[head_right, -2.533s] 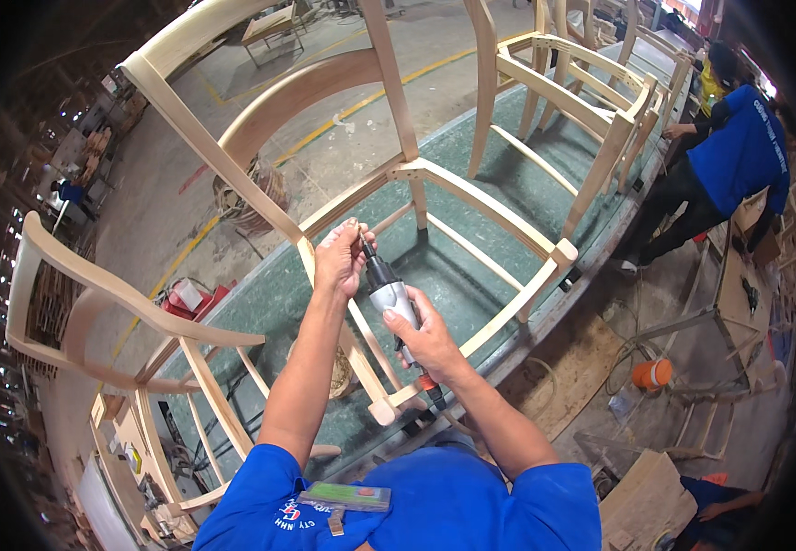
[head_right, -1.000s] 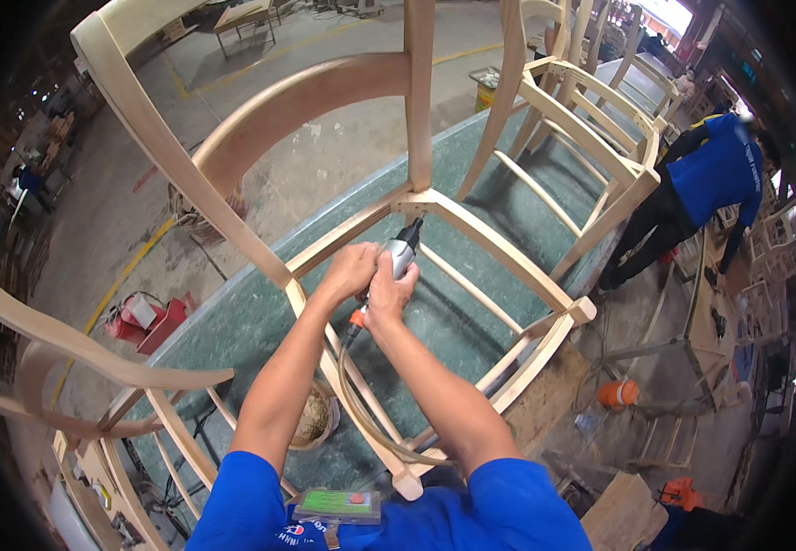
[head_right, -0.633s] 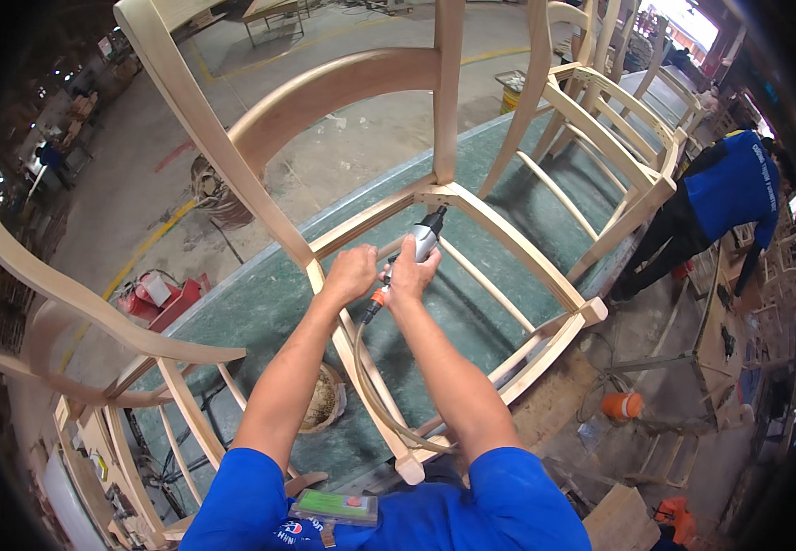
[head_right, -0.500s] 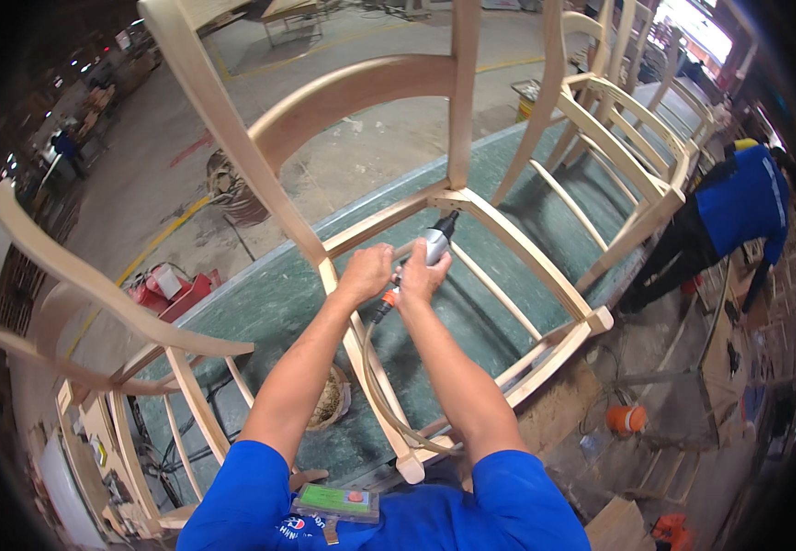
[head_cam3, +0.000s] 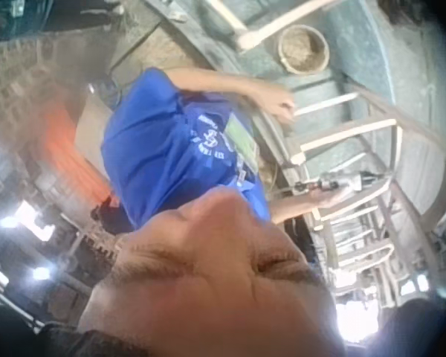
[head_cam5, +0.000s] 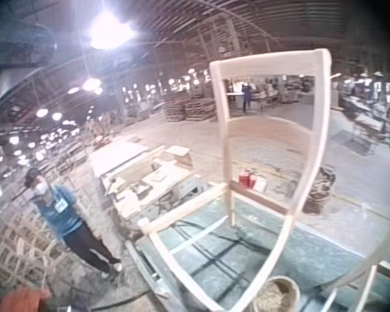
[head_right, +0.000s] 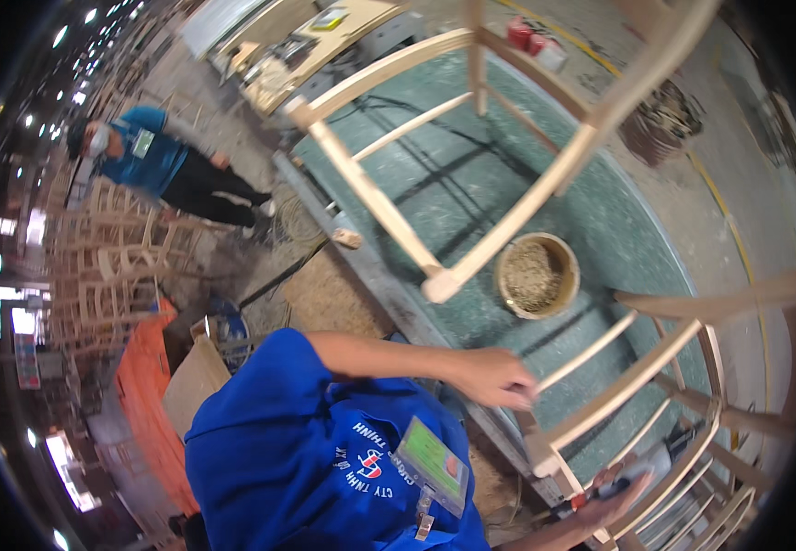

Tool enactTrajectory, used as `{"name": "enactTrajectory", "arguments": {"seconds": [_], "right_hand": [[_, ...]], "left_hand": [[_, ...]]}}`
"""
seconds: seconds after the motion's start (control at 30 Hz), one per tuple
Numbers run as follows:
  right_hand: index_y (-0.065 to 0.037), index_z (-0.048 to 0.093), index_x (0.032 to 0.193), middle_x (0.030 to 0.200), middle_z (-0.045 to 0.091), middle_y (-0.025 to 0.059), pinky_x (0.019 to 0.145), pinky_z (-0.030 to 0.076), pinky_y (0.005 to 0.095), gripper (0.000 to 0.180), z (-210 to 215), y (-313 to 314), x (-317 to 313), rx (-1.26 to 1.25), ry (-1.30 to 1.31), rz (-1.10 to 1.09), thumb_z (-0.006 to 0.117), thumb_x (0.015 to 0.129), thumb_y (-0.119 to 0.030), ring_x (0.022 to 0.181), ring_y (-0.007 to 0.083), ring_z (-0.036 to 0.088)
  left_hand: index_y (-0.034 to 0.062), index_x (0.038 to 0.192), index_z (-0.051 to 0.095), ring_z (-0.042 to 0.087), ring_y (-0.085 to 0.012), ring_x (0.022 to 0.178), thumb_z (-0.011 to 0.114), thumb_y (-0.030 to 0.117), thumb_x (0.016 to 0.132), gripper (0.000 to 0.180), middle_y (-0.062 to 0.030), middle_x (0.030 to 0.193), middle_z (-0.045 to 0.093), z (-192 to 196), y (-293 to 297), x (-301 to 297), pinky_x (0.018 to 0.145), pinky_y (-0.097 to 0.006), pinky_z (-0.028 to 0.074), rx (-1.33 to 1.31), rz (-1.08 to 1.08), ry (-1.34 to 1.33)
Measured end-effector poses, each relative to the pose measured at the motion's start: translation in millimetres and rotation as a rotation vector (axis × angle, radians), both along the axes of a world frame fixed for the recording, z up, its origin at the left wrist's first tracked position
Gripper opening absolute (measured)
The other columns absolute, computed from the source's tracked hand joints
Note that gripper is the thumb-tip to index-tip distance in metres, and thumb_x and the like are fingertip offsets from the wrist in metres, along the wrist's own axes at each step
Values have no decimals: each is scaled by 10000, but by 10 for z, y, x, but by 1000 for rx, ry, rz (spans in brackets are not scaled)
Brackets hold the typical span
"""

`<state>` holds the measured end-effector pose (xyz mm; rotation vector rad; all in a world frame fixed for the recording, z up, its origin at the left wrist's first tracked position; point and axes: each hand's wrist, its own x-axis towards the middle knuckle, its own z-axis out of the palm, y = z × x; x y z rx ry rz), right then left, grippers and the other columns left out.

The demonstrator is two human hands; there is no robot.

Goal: The person walks through a furniture factory and assembles wooden chair frames on a conveyor belt. They pick up small wooden blocks, align them with the chair frame, and use a pneumatic drill to fasten them in place.

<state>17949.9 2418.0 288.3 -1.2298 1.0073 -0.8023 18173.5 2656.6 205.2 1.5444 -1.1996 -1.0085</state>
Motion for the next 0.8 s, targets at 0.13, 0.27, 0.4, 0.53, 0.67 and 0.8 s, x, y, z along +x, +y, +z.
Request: {"name": "enactTrajectory", "arguments": {"seconds": [0.13, 0.27, 0.4, 0.53, 0.67, 0.8], "right_hand": [[4, 529, 1179, 920, 609, 97, 415, 405, 215, 444, 32, 280, -371, 30, -14, 189, 543, 1055, -422, 537, 78, 511], [23, 467, 1185, 1034, 600, 123, 371, 388, 203, 418, 113, 727, -408, -28, -119, 214, 514, 1075, -378, 540, 71, 502], [49, 477, 1178, 1062, 564, 138, 389, 431, 192, 481, 205, 1233, -318, -72, -43, 140, 452, 1086, -422, 541, 71, 500], [8, 508, 1198, 912, 598, 91, 391, 408, 231, 438, 269, 1543, -424, 43, -98, 79, 466, 1083, -413, 544, 97, 508], [-37, 511, 1211, 847, 599, 64, 389, 403, 251, 378, 378, 1774, -417, 48, -137, 53, 517, 1059, -383, 484, 108, 500], [-84, 435, 1315, 869, 590, 52, 395, 424, 260, 375, 577, 1756, -605, -118, -5, -19, 573, 1031, -285, 499, 108, 529]], "left_hand": [[141, 925, 760, 720, -346, 856, 630, 209, 869, 157, -135, 927, 746, -1256, 1866, 173, 768, -456, 573, 775, 255, -400], [30, 1149, 649, 623, -343, 1043, 637, 83, 831, 322, -173, 1099, 655, -1924, 3218, 948, 862, -463, 517, 1006, 936, -848], [80, 1259, 617, 511, -380, 1241, 605, 68, 877, 382, -189, 1298, 577, -2174, 3595, 1599, 994, -496, 449, 854, 957, -991], [89, 1137, 654, 546, -345, 1208, 632, 169, 844, 305, -161, 1192, 631, -2303, 3671, 1808, 974, -497, 446, 964, 712, -953], [57, 1069, 638, 637, -379, 1043, 699, 240, 819, 316, -168, 1011, 682, -2182, 3552, 1295, 919, -531, 465, 662, 700, -675], [20, 1140, 603, 713, -243, 859, 785, 187, 822, 404, -129, 974, 722, -1926, 3028, 396, 744, -384, 574, 300, 629, 54]]}}
